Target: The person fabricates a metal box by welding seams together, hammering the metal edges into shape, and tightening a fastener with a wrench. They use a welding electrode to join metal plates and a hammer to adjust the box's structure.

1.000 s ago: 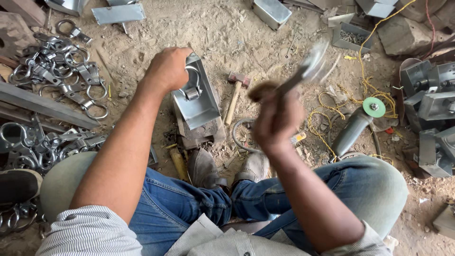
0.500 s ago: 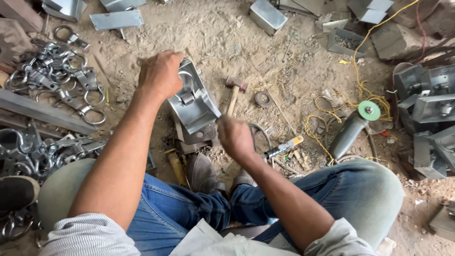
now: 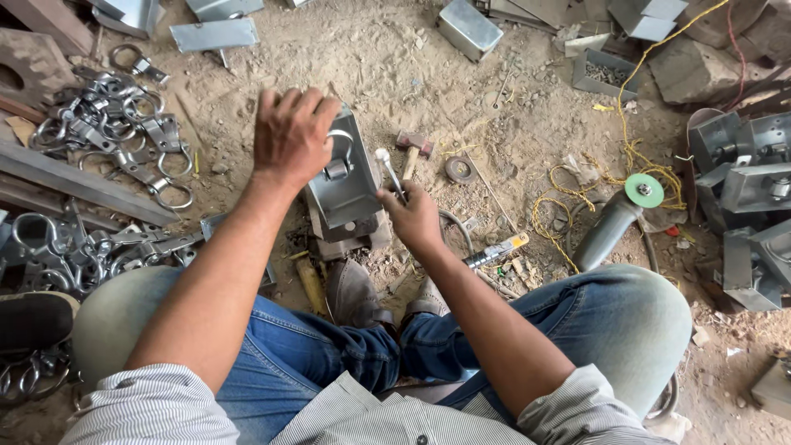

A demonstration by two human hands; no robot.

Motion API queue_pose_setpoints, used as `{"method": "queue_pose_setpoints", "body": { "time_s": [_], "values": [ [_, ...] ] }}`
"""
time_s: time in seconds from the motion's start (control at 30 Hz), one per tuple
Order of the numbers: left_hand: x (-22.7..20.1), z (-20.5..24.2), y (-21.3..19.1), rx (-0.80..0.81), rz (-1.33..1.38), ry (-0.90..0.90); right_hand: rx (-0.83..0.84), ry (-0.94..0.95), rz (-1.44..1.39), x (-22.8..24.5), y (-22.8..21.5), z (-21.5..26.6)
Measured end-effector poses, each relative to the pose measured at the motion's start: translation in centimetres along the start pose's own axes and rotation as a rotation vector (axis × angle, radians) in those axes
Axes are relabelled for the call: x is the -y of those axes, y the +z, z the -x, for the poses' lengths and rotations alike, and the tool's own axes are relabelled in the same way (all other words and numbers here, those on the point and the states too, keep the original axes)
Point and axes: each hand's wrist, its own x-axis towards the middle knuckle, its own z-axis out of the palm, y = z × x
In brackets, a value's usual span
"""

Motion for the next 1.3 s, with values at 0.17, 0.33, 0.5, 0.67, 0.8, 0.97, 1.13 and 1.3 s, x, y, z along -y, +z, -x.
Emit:
{"method": "queue_pose_setpoints", "body": {
  "time_s": [0.17,0.33,0.5,0.67,0.8,0.97,1.13,1.3],
  "values": [
    [-1.4,0.4,0.6,-0.151,0.079,0.111,-0.079,-0.202,0.103,0.3,-0.4,-0.2],
    [-1.9,1.1,1.3,-0.108,0.109,0.049,0.086,-0.248,-0.148,-0.8,0.3,-1.6],
    [-2.1,1.0,1.8,-0.163,0.055,0.089,0.219,-0.294,-0.371,-2.0,1.0,-2.6],
    [-3.0,0.9,1.0,-0.055,0.054,0.066,0.315,-0.154,-0.599,-2.4,1.8,-2.6],
    [-3.6,0.7,-0.8,0.058,0.016,0.002,0.312,-0.132,-0.651,-2.0,2.0,-2.7],
    [-4.3,1.4,-3.1,0.089,0.034,-0.007,0.315,-0.027,-0.663,-1.4,2.2,-3.1],
    [-6.9,3.6,-3.2,0.242,0.035,0.031,0.349,-0.070,-0.705,-1.6,2.1,-4.2],
    [-7.2,5.9,-2.6,0.298,0.140,-0.051,0.502,-0.058,-0.759,-2.6,1.6,-4.8]
  ]
}}
